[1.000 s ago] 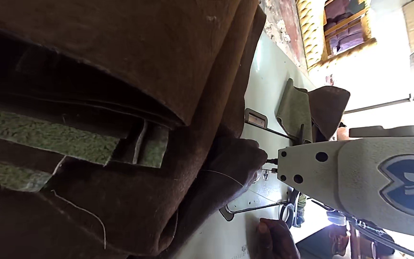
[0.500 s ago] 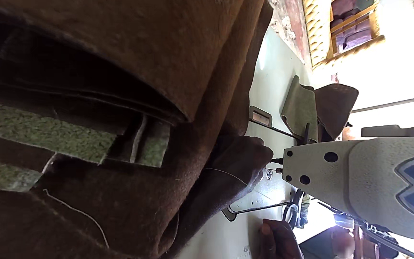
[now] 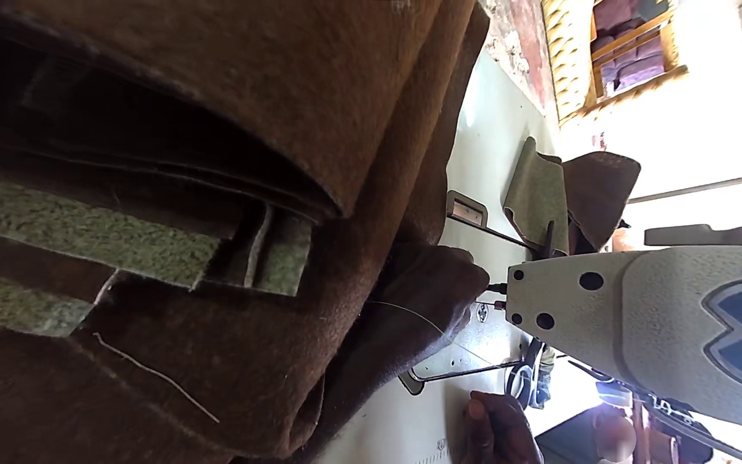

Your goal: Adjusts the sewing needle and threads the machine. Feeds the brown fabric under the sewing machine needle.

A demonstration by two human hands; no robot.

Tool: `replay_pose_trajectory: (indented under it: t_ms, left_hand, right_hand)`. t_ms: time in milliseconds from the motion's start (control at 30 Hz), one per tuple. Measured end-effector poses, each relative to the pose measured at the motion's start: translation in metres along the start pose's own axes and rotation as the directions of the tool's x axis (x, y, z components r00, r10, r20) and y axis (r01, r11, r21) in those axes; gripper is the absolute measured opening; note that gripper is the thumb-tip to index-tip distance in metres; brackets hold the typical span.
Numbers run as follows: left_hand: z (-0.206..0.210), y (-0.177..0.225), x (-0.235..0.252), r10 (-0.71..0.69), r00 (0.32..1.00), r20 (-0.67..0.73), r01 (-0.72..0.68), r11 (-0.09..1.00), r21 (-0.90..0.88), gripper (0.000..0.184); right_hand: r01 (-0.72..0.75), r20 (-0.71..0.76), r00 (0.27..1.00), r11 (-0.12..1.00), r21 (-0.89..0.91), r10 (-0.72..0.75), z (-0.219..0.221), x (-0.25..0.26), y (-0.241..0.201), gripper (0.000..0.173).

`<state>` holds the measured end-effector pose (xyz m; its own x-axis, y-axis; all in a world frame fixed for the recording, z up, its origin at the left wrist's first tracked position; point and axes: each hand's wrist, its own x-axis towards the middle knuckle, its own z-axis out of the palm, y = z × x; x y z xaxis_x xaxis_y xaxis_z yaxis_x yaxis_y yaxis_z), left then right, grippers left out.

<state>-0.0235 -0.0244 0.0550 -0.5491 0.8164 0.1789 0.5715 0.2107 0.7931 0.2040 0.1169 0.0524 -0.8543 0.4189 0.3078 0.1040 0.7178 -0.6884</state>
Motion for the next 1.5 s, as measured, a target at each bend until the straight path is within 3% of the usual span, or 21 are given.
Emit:
replay_pose_trajectory:
  t_ms: [67,167,267,367,700,867,900,933,967,1000,1033,1067,1167,1267,1333,1367,1500]
  left_hand:
    - [-0.030,0.023,0.008,-0.069,0.995,0.074,0.074,0.996,-0.059,0.011]
    - [-0.026,0.020,0.007,-0.025,1.000,0.003,0.025,0.998,-0.064,0.010]
    - [-0.023,0.018,0.009,-0.052,0.998,0.039,0.053,0.998,-0.033,0.011]
    - [0.042,-0.034,0.013,0.138,0.948,-0.287,-0.129,0.990,0.048,0.014]
    - [0.053,-0.045,0.012,0.092,0.968,-0.232,-0.089,0.996,0.025,0.014]
    - [0.038,-0.030,0.013,0.147,0.941,-0.305,-0.144,0.989,0.031,0.014]
    - [0.021,-0.016,0.010,0.120,0.963,-0.241,-0.119,0.993,0.019,0.013]
    - [-0.007,0.006,0.008,0.020,0.998,-0.064,-0.022,0.999,-0.024,0.012]
    - [-0.016,0.014,0.007,-0.027,0.999,0.021,0.028,0.999,-0.019,0.011]
    - [0.000,0.000,0.005,0.046,0.996,-0.075,-0.046,0.999,-0.006,0.012]
    - [0.037,-0.030,0.007,0.170,0.945,-0.280,-0.166,0.985,0.038,0.013]
    - [0.058,-0.047,0.008,0.191,0.924,-0.331,-0.188,0.981,0.041,0.014]
    - [0.060,-0.050,0.008,0.124,0.957,-0.261,-0.125,0.992,0.012,0.014]
    - [0.009,-0.008,0.011,-0.038,0.999,-0.001,0.038,0.999,-0.010,0.013]
    - [0.037,-0.029,0.012,0.095,0.969,-0.228,-0.093,0.996,0.017,0.014]
    - [0.045,-0.036,0.013,0.124,0.953,-0.277,-0.126,0.992,0.012,0.015]
    - [0.044,-0.035,0.013,0.097,0.967,-0.237,-0.097,0.995,0.008,0.014]
  right_hand:
    - [0.003,0.003,1.000,1.000,0.002,-0.003,0.000,0.001,0.000,0.016]
    - [0.004,0.003,1.000,1.000,0.005,-0.004,0.000,0.001,0.000,0.016]
    - [0.001,0.004,1.000,1.000,0.002,-0.001,0.000,0.000,0.000,0.015]
    - [-0.004,0.002,1.000,1.000,0.009,0.004,0.000,-0.001,0.001,0.015]
    - [-0.013,-0.002,1.000,1.000,0.015,0.013,0.000,-0.001,0.001,0.015]
    - [-0.013,-0.001,1.000,1.000,0.020,0.013,0.000,-0.001,0.000,0.015]
    - [-0.011,0.000,1.000,1.000,0.018,0.011,0.000,-0.001,0.000,0.015]
    - [-0.010,-0.001,1.000,1.000,0.013,0.010,0.001,-0.001,-0.001,0.015]
    - [-0.009,-0.004,1.000,1.000,0.008,0.009,0.001,0.000,-0.001,0.015]
    - [-0.008,-0.005,1.000,1.000,0.008,0.008,0.001,0.000,-0.001,0.015]
    - [-0.007,-0.007,1.000,1.000,0.013,0.007,0.001,0.000,0.000,0.015]
    - [-0.005,-0.009,1.000,1.000,0.015,0.006,0.001,-0.001,0.001,0.015]
    - [-0.002,-0.015,1.000,1.000,0.014,0.002,0.002,-0.001,0.002,0.015]
    - [0.007,-0.010,1.000,1.000,0.005,-0.007,0.001,0.000,0.001,0.015]
    - [0.010,-0.009,1.000,1.000,0.008,-0.010,0.001,-0.001,0.002,0.015]
    - [0.011,-0.009,1.000,1.000,0.008,-0.011,0.001,-0.001,0.002,0.016]
    - [0.006,-0.009,1.000,1.000,0.010,-0.006,0.001,0.000,0.002,0.016]
